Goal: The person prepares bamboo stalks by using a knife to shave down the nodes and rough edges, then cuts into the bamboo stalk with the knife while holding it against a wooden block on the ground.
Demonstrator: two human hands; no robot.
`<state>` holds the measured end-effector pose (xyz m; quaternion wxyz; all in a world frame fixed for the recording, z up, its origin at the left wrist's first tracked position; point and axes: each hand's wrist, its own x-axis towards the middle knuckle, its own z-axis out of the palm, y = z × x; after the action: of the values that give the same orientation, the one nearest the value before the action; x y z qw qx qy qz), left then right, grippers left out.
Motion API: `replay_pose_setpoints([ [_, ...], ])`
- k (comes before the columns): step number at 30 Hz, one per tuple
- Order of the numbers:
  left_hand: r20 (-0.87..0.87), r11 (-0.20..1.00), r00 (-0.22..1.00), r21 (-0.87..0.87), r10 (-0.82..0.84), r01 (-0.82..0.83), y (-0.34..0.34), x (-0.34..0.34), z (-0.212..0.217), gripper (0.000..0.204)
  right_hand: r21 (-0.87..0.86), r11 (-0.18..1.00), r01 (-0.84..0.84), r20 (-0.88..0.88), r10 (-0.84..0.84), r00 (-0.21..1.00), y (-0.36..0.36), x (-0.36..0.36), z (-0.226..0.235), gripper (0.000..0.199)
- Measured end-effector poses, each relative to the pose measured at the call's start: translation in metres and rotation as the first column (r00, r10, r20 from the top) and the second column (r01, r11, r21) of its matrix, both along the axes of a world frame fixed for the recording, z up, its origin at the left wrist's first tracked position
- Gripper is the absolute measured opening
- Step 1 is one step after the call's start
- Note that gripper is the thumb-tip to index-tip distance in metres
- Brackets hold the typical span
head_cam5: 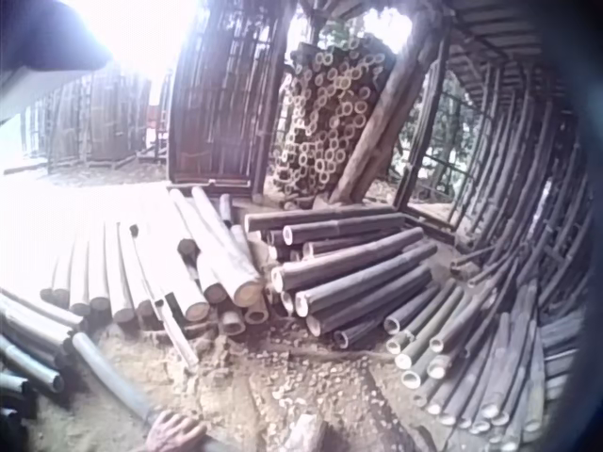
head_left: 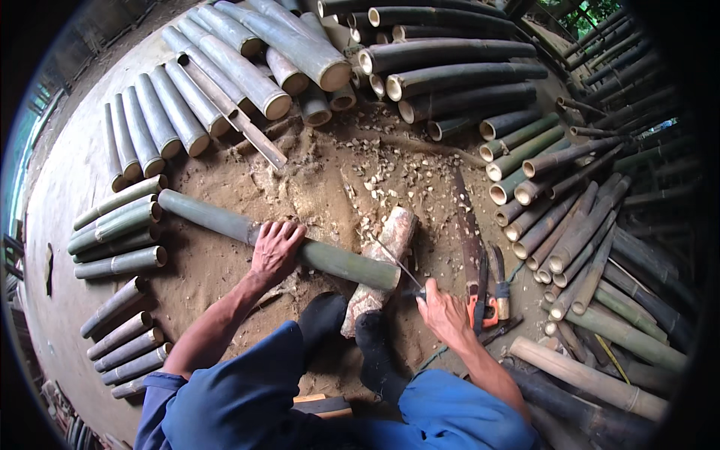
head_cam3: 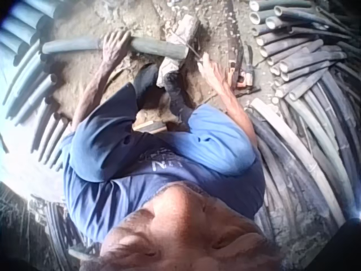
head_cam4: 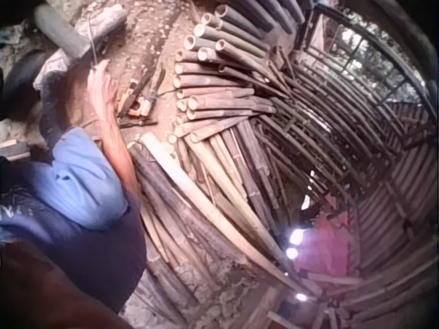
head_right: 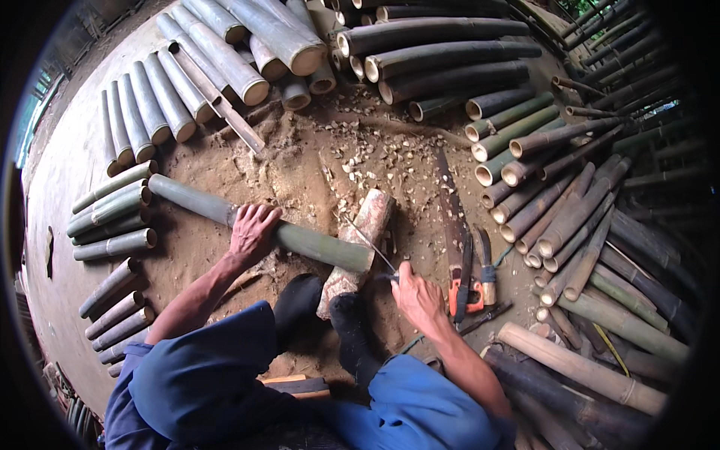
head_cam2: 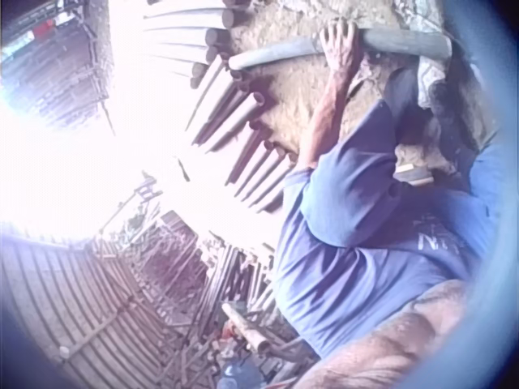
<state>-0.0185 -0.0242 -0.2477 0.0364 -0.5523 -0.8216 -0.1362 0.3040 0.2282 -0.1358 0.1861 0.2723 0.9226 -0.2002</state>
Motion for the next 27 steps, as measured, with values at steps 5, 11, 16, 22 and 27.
replay_pose_setpoints([
  [5,0.159,0.939,0.981,-0.306,-0.112,0.157,0.014,-0.022,0.034,0.057,-0.113,0.993,-0.032,-0.328,-0.007,0.945,-0.019,-0.026,0.052,0.032],
  [11,0.311,0.902,0.944,-0.367,-0.113,0.229,0.028,-0.027,0.024,0.042,-0.031,0.999,-0.036,-0.176,0.030,0.984,0.002,0.001,-0.001,0.032],
  [16,0.288,0.927,0.951,-0.312,-0.114,0.206,0.017,-0.025,0.021,0.044,-0.117,0.992,-0.035,-0.262,0.003,0.965,-0.015,-0.021,0.042,0.029],
  [22,0.237,0.959,0.967,-0.241,-0.091,0.150,0.015,-0.015,0.013,0.039,-0.045,0.999,-0.001,-0.053,-0.001,0.999,-0.004,-0.006,-0.004,0.029],
  [27,0.240,0.953,0.961,-0.235,-0.136,0.193,0.013,-0.022,0.006,0.037,-0.100,0.995,0.010,-0.134,-0.024,0.991,-0.005,-0.010,0.013,0.032],
])
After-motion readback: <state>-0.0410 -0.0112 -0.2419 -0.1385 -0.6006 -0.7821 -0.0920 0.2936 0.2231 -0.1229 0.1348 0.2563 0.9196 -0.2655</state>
